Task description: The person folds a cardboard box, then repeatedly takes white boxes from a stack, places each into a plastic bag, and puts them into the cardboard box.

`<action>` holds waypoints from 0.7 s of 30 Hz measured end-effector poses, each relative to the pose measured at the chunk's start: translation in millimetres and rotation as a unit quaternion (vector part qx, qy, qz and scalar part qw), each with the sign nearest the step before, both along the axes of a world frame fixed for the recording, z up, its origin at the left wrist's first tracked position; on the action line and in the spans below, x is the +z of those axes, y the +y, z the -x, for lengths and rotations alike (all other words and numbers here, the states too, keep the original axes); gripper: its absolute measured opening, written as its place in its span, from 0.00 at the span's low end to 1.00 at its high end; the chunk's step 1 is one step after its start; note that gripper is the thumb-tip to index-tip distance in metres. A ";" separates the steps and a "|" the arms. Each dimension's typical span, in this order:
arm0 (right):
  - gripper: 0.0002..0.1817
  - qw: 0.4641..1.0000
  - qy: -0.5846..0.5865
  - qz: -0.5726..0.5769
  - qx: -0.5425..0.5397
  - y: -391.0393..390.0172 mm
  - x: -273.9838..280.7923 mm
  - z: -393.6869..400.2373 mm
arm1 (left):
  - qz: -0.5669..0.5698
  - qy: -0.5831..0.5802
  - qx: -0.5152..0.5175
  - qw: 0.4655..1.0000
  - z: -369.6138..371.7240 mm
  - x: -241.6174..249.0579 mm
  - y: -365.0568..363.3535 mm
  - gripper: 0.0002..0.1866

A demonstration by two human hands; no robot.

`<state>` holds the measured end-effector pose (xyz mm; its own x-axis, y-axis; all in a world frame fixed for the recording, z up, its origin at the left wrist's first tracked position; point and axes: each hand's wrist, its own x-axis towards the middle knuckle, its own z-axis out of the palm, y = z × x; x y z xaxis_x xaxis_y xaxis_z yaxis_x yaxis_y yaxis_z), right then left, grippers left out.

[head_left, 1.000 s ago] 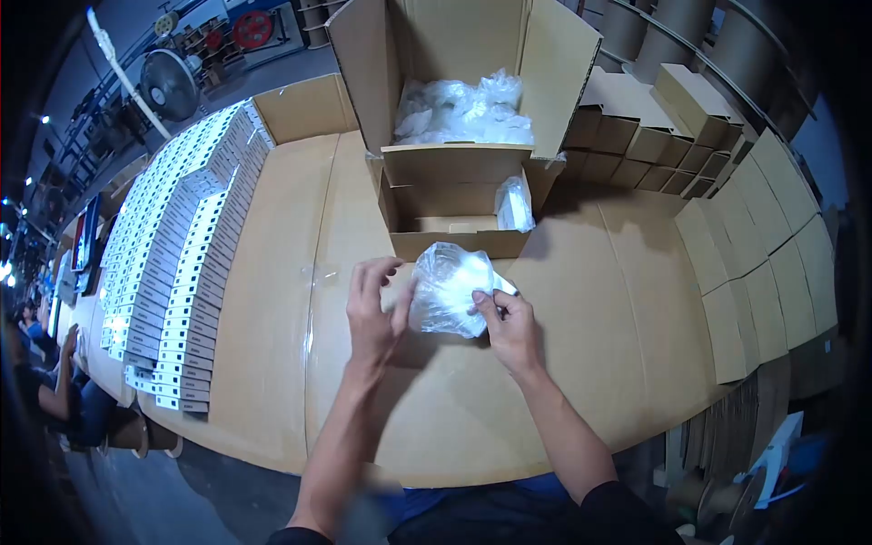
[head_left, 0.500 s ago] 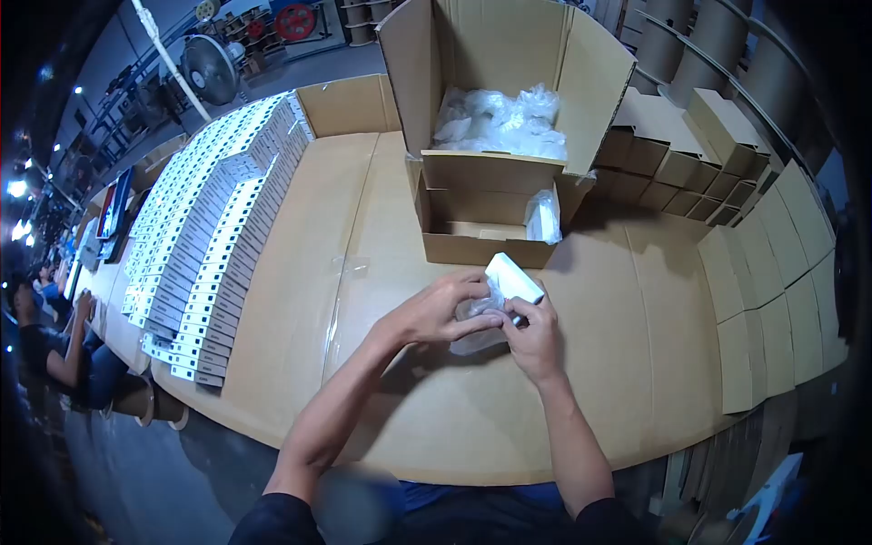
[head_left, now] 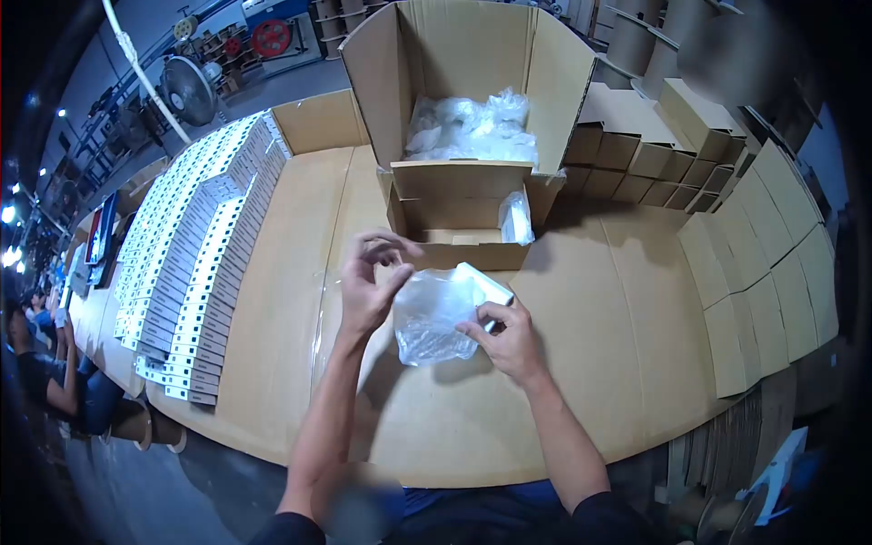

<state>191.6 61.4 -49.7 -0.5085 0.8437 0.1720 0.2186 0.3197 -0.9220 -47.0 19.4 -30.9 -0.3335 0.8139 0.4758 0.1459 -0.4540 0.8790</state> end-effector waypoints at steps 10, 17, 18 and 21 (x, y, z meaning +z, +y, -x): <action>0.16 0.984 0.165 -0.065 -0.027 17.6 6.8 -9.9 | 0.189 -0.032 -0.059 0.980 -37.0 -19.6 -26.1 0.26; 0.27 0.942 0.315 -0.112 0.009 37.4 43.9 12.1 | 0.207 -0.017 -0.099 0.973 -35.7 -41.1 -24.6 0.28; 0.28 0.941 0.315 -0.118 0.021 37.2 43.9 17.7 | 0.197 -0.006 -0.102 0.975 -35.1 -43.9 -23.4 0.28; 0.22 0.939 0.338 -0.063 0.025 30.6 42.1 35.1 | 0.216 -0.017 -0.114 0.970 -32.5 -45.0 -23.1 0.28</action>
